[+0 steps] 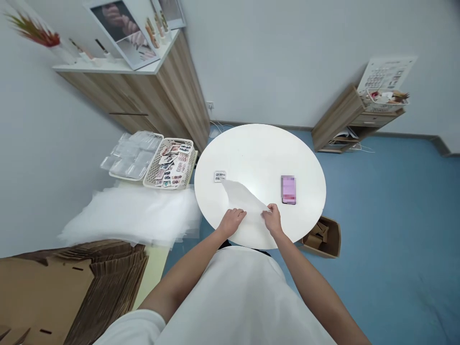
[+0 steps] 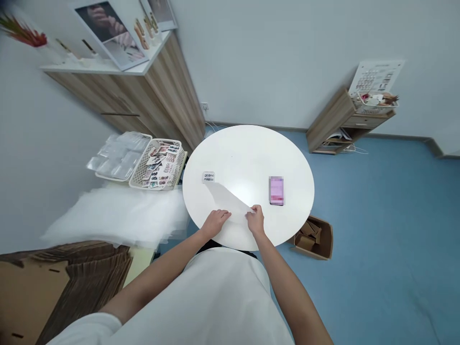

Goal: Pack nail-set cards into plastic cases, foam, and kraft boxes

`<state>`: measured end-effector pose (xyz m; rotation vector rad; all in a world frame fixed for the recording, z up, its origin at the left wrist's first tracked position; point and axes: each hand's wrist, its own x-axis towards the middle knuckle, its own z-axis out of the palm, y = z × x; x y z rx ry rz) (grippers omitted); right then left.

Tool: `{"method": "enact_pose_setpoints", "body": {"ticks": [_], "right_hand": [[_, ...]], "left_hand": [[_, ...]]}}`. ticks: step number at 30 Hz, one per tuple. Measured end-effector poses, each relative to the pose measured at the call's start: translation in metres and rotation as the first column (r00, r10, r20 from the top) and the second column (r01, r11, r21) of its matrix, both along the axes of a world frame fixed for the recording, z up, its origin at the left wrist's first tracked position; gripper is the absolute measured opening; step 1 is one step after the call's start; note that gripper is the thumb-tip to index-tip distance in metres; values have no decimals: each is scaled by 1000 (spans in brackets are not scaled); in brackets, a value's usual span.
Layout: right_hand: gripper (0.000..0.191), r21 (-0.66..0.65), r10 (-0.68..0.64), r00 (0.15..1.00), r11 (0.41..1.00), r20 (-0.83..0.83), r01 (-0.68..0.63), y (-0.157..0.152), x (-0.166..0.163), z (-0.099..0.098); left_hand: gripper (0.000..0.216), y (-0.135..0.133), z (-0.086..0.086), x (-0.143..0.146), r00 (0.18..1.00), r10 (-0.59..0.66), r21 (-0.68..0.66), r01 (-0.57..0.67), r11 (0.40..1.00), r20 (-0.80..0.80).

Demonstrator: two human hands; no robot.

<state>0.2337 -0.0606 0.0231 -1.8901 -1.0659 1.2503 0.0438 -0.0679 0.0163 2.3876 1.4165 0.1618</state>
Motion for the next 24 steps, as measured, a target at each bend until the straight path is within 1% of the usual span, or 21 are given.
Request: {"method": "enact_pose_setpoints", "body": {"ticks": [2, 4, 7, 9, 12, 13, 15, 17, 18, 19, 20, 22, 23, 24], "right_hand": [[19, -51, -46, 999, 998, -4, 46, -7, 20, -18], [23, -93, -48, 998, 995, -44, 43, -11, 33, -33], [34, -130, -24, 995, 991, -99, 11, -13, 44, -51], [39, -137, -10, 995, 991, -95, -3, -12, 49, -61], [50, -163, 61, 998, 984, -34, -66, -9, 56, -69], [54, -170, 95, 995, 981, 8, -92, -8, 57, -69], [62, -151, 156, 976, 979, 151, -133, -8, 59, -68], [64, -87, 216, 917, 976, 334, -199, -9, 59, -65], [63, -58, 263, 873, 963, 411, -263, -10, 58, -63], [59, -44, 330, 820, 935, 467, -351, -11, 57, -62], [55, -47, 410, 760, 892, 505, -450, -13, 55, -62], [47, -88, 560, 625, 779, 544, -621, -15, 52, -63], [44, -119, 612, 563, 728, 556, -675, -16, 51, -64], [43, -152, 647, 510, 690, 567, -708, -16, 50, -66]], "left_hand": [[45, 0, -9, 15, 998, -26, -96, 21, 995, -51], [41, -3, -17, 25, 996, -44, -147, 31, 989, -83], [32, -10, -30, 32, 996, -42, -155, 29, 988, -81], [28, -12, -36, 35, 996, -31, -153, 18, 988, -84], [31, -12, -43, 41, 988, -36, -179, 9, 984, -150], [33, -11, -44, 43, 984, -42, -189, 9, 982, -175], [35, -9, -44, 45, 979, -49, -202, 8, 979, -197], [34, -8, -43, 44, 981, -53, -217, 11, 976, -187], [33, -8, -43, 43, 983, -62, -228, 22, 974, -171], [32, -9, -42, 41, 986, -74, -234, 37, 971, -150], [32, -10, -42, 39, 988, -83, -233, 51, 971, -129], [39, -12, -44, 34, 993, -68, -209, 47, 977, -95], [43, -13, -46, 31, 995, -39, -194, 20, 981, -95], [46, -13, -48, 29, 994, -4, -187, -17, 982, -112]]}}
